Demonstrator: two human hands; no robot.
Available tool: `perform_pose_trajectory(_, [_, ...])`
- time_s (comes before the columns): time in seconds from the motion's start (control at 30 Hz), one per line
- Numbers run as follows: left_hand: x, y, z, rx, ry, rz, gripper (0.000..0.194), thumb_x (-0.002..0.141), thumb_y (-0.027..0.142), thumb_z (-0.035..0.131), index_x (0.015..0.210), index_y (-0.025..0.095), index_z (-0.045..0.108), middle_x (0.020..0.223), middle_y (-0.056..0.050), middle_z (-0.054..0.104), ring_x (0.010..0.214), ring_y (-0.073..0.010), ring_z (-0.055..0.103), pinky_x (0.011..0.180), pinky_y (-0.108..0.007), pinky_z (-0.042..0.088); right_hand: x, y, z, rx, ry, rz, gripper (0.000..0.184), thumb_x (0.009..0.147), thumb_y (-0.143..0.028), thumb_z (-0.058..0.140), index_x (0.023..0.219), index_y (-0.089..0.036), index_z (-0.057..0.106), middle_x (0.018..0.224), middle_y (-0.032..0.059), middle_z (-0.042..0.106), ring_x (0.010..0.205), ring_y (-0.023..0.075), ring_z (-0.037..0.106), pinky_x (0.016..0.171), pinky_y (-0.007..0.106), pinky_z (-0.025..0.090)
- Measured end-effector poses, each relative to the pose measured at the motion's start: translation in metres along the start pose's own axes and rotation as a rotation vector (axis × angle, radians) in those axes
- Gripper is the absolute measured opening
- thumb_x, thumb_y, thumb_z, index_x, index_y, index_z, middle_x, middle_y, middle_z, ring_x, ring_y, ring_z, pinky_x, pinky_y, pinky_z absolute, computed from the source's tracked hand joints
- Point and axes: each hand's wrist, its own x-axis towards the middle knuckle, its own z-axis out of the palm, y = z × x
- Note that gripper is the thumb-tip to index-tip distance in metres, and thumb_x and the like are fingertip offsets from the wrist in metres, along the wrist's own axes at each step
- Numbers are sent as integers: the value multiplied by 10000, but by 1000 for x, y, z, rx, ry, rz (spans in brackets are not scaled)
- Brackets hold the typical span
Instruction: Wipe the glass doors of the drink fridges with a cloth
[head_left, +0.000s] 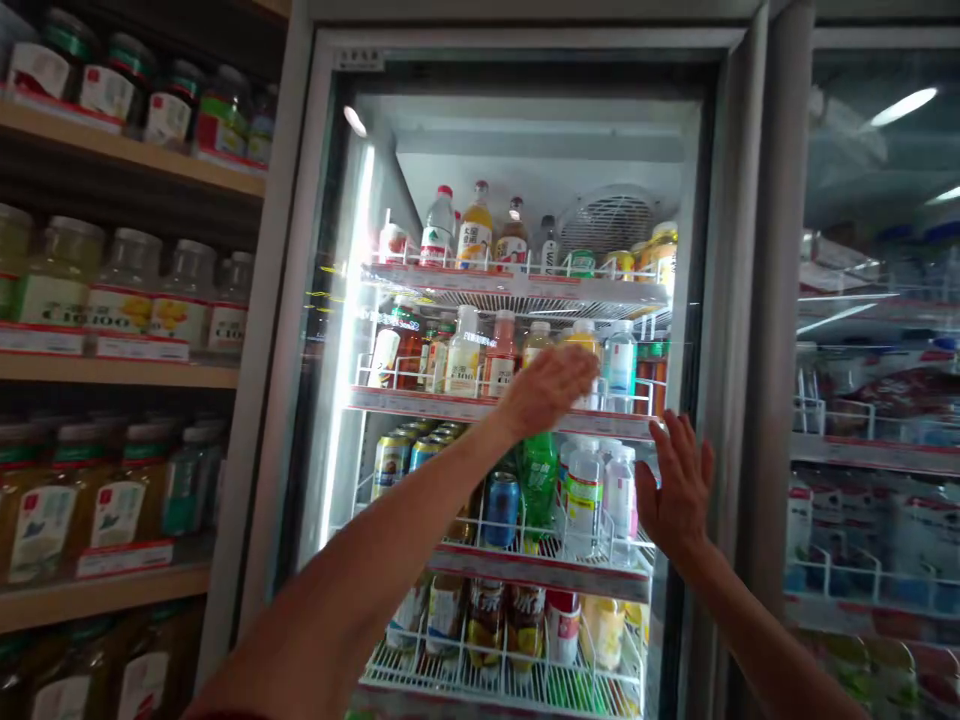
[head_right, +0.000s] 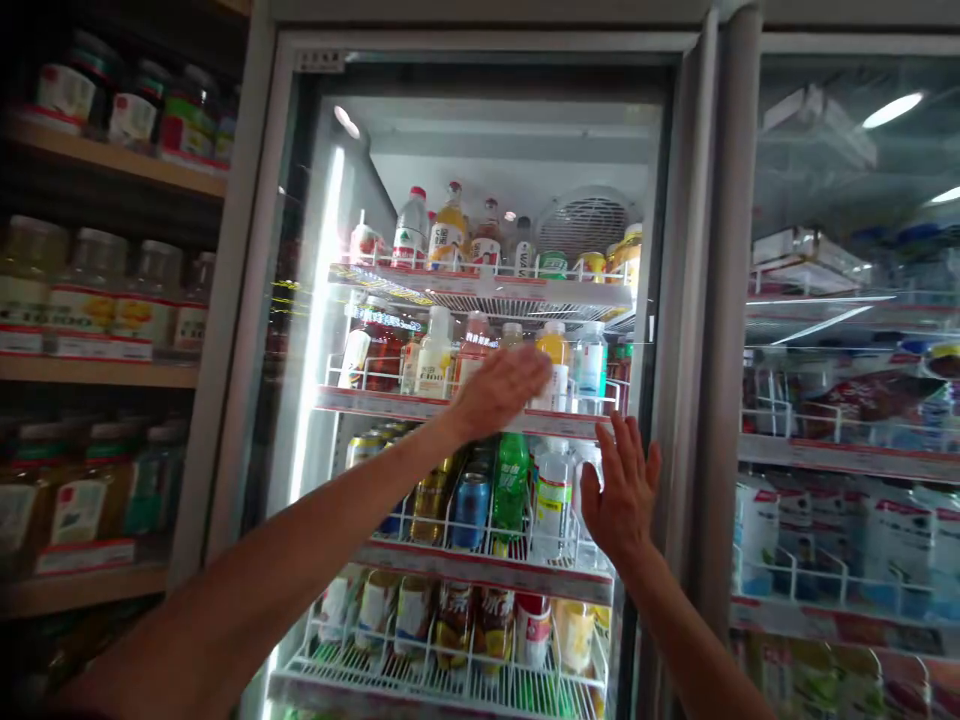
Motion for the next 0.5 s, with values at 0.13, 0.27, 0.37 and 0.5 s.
perform_pose_trajectory(0.13, [25, -6, 5, 47, 157, -410, 423, 919, 197, 289, 1314, 163, 437, 1383, -72, 457, 1340, -232, 319, 1108, -471, 269, 6, 14, -2, 19, 7, 25, 590, 878, -240, 424, 1432, -273, 221, 1464, 97, 339, 1360, 250, 290, 1088, 533, 223])
perform_pose_trajectory(0.27, [33, 39, 12, -33, -20, 258, 391, 926, 211, 310, 1278, 206, 479, 1372, 2, 476, 1315, -185, 360, 1103, -385, 298, 18, 20, -2, 34, 49, 6, 589, 879, -231, 421, 1432, -274, 223, 1467, 93, 334, 1357, 250, 296, 1092, 527, 224])
perform_pose_trajectory(0.37, [44, 36, 11, -37, -29, 223, 397, 930, 218, 303, 1288, 195, 471, 1383, -6, 464, 1314, -186, 362, 1087, -383, 318, 28, 23, -3, 46, 81, -9, 589, 878, -233, 424, 1432, -271, 226, 1462, 94, 343, 1354, 255, 302, 1093, 523, 230])
perform_pose_trajectory(0.5, [59, 8, 9, 45, 116, -377, 416, 919, 216, 312, 1293, 117, 464, 1385, -100, 451, 1330, -266, 332, 1069, -483, 315, 39, 25, -6, 89, 95, -11, 580, 883, -228, 409, 1432, -268, 227, 1463, 96, 341, 1354, 257, 302, 1090, 529, 236])
